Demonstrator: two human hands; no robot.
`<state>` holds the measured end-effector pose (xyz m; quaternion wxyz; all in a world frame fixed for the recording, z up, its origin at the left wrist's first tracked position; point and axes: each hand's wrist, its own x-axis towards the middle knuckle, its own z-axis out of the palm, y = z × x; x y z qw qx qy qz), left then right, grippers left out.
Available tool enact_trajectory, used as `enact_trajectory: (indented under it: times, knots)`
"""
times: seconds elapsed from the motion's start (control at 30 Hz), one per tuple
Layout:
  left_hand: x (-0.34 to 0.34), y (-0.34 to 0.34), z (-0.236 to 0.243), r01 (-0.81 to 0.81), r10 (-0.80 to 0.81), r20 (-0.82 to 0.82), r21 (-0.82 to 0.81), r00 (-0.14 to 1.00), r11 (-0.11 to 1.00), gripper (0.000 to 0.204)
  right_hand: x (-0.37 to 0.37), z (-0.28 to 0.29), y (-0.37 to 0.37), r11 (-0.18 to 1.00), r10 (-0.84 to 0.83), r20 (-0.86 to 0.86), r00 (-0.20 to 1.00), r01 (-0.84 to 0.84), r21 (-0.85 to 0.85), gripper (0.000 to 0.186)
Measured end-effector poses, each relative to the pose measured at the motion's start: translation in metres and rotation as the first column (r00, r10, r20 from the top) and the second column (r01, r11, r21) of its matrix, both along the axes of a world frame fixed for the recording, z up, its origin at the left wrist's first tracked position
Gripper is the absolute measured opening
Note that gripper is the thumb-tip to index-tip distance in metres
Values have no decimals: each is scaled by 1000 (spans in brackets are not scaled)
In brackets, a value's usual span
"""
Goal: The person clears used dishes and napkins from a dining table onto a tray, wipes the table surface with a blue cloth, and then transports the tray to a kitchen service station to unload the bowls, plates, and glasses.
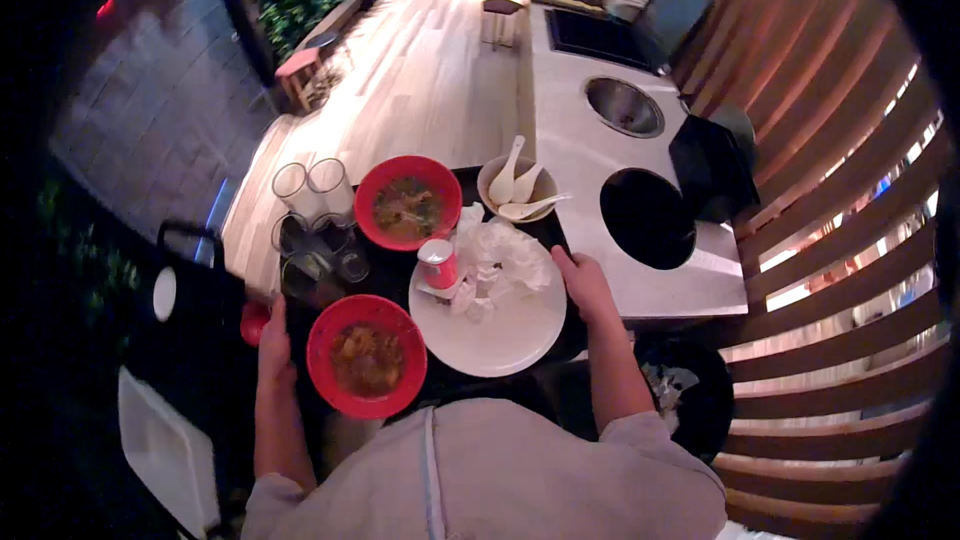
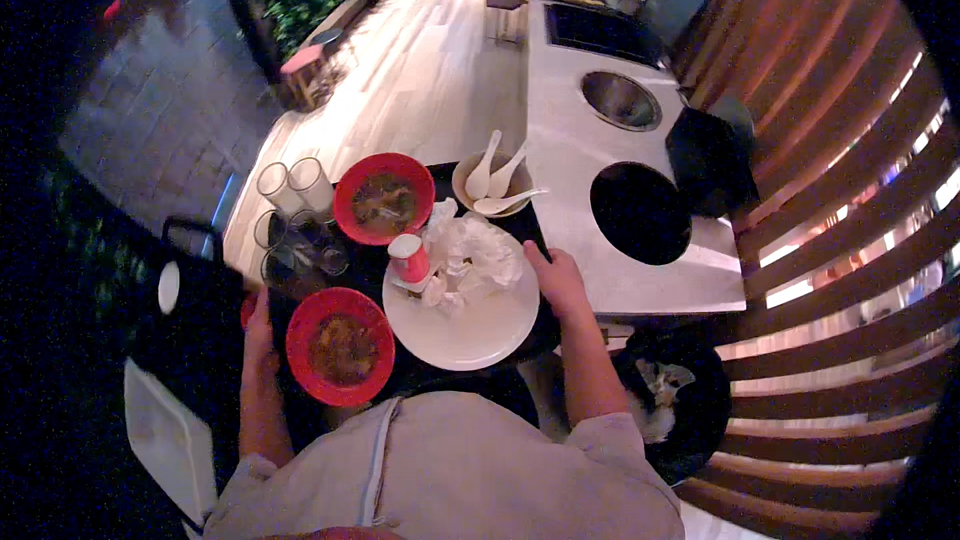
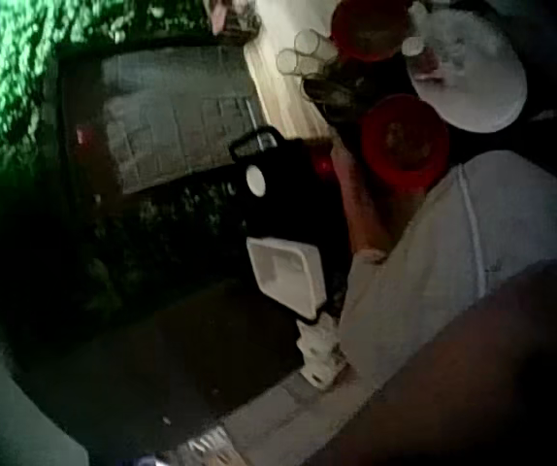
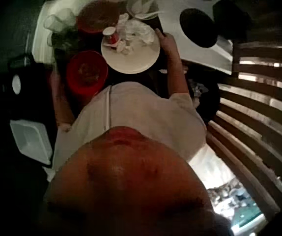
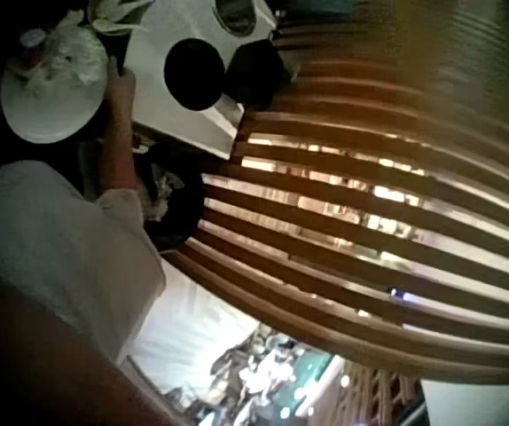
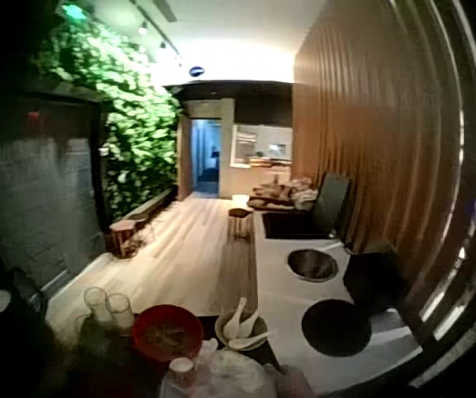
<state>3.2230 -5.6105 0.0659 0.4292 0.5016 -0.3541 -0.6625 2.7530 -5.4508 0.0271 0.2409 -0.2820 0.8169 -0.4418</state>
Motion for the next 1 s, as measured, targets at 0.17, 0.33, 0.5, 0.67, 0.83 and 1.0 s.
enact_trajectory:
  times: [0.17, 0.33, 0.5, 0.67, 0.83, 1.0]
  knots:
    - [-120, -121, 33, 236, -235, 31, -24, 971, 971, 55, -75, 33, -35, 987, -161, 117, 980, 157, 38, 63]
    - [-262, -177, -22, 288, -290, 24, 75, 957, 955, 54, -175, -43, -57, 953, -302, 65, 951, 304, -9, 58]
    - [-389, -284, -46, 411, -412, 18, 28, 911, 911, 53, -258, -66, -105, 927, -372, 100, 923, 374, -4, 49]
    - [-514, -383, -72, 596, -604, 96, 101, 791, 797, 53, -307, -105, -129, 806, -591, -43, 805, 592, -5, 44]
    - [-621, -501, -104, 745, -750, 183, 109, 636, 658, 56, -285, -153, -205, 624, -778, -90, 622, 781, 10, 38]
    - [-753, -615, -182, 869, -855, 323, 153, 406, 471, 58, -284, -175, -267, 379, -920, -98, 379, 925, 17, 36]
